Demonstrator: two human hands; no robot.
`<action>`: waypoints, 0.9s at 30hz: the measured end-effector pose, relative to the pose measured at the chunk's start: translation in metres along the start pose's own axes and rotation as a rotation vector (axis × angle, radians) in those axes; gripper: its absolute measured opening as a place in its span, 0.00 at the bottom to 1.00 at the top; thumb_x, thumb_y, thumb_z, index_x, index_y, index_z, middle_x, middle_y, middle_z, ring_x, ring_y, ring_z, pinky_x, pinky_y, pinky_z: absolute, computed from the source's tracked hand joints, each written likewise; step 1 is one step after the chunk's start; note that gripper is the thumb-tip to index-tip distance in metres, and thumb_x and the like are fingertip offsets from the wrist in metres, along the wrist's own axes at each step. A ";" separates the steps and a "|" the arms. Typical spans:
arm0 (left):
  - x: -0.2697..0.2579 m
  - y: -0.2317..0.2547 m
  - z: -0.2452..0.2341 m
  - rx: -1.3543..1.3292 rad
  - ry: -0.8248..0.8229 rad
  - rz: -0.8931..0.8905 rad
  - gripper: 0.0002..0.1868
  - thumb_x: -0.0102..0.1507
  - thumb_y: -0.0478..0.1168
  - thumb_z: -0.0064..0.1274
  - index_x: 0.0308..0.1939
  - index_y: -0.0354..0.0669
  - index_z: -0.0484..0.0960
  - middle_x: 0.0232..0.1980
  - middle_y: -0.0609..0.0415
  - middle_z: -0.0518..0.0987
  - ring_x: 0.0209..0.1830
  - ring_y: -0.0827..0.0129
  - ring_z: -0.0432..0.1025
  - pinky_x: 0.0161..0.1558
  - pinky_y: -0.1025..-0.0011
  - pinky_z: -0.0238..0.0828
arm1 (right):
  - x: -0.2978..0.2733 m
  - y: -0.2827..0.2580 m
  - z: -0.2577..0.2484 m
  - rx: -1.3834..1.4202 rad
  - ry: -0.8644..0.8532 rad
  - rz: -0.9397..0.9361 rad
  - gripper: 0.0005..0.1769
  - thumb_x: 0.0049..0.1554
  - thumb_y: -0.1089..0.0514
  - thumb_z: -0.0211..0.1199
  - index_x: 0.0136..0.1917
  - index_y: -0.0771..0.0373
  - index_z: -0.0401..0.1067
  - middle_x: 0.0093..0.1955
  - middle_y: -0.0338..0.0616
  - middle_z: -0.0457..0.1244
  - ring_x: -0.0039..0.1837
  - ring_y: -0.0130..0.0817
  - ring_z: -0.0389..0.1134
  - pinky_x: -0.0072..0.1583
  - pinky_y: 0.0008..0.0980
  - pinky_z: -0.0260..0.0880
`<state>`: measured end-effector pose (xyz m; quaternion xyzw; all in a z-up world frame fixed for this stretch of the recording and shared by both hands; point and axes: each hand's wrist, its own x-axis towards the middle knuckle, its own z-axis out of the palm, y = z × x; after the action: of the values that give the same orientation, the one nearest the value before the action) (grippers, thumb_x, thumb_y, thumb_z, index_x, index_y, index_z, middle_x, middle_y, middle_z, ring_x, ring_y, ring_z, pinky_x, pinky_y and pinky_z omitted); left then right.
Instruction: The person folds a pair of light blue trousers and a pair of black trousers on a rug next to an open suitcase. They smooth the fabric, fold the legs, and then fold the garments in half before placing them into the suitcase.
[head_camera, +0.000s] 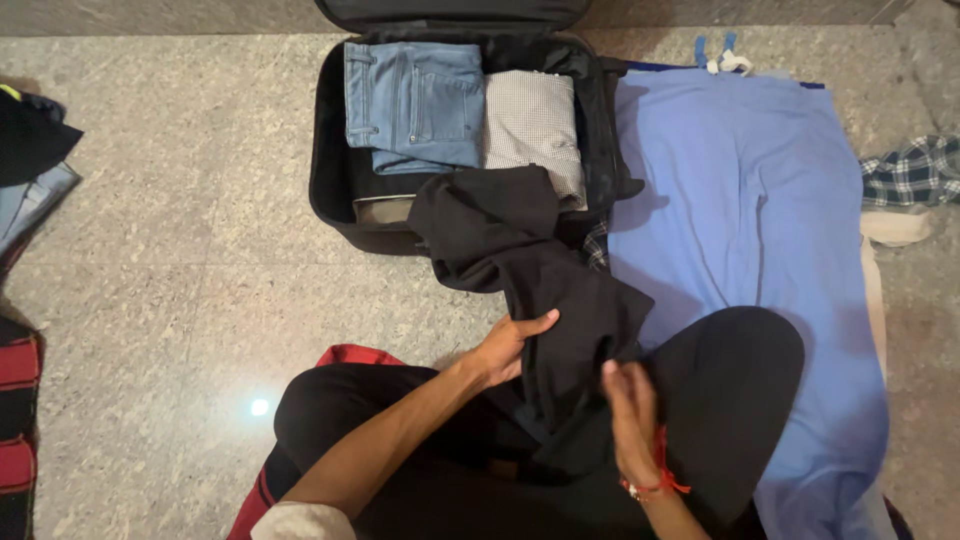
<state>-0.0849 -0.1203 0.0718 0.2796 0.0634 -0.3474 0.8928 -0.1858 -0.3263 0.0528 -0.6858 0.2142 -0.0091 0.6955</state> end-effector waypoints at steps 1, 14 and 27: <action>0.000 -0.004 0.003 -0.033 -0.008 0.006 0.29 0.69 0.38 0.55 0.70 0.29 0.65 0.63 0.40 0.77 0.59 0.54 0.76 0.59 0.54 0.77 | -0.006 -0.006 0.006 0.217 -0.141 0.219 0.20 0.62 0.44 0.58 0.56 0.61 0.72 0.53 0.39 0.65 0.56 0.29 0.64 0.59 0.32 0.64; -0.017 0.146 0.000 2.189 0.664 0.157 0.33 0.56 0.77 0.43 0.51 0.71 0.89 0.34 0.42 0.82 0.33 0.50 0.79 0.33 0.54 0.76 | 0.021 0.001 -0.030 0.616 -0.253 0.264 0.11 0.57 0.64 0.65 0.55 0.65 0.74 0.55 0.45 0.69 0.58 0.38 0.71 0.59 0.40 0.71; 0.184 0.231 -0.228 1.257 0.709 0.112 0.28 0.65 0.52 0.59 0.56 0.28 0.80 0.51 0.40 0.82 0.44 0.58 0.76 0.48 0.60 0.74 | 0.023 -0.003 -0.007 0.166 -0.217 0.393 0.26 0.48 0.52 0.71 0.58 0.63 0.69 0.60 0.44 0.67 0.64 0.33 0.65 0.66 0.36 0.62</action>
<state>0.2233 0.0353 -0.0702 0.8389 0.1228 -0.1602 0.5055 -0.1659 -0.3398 0.0498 -0.5682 0.2662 0.1824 0.7570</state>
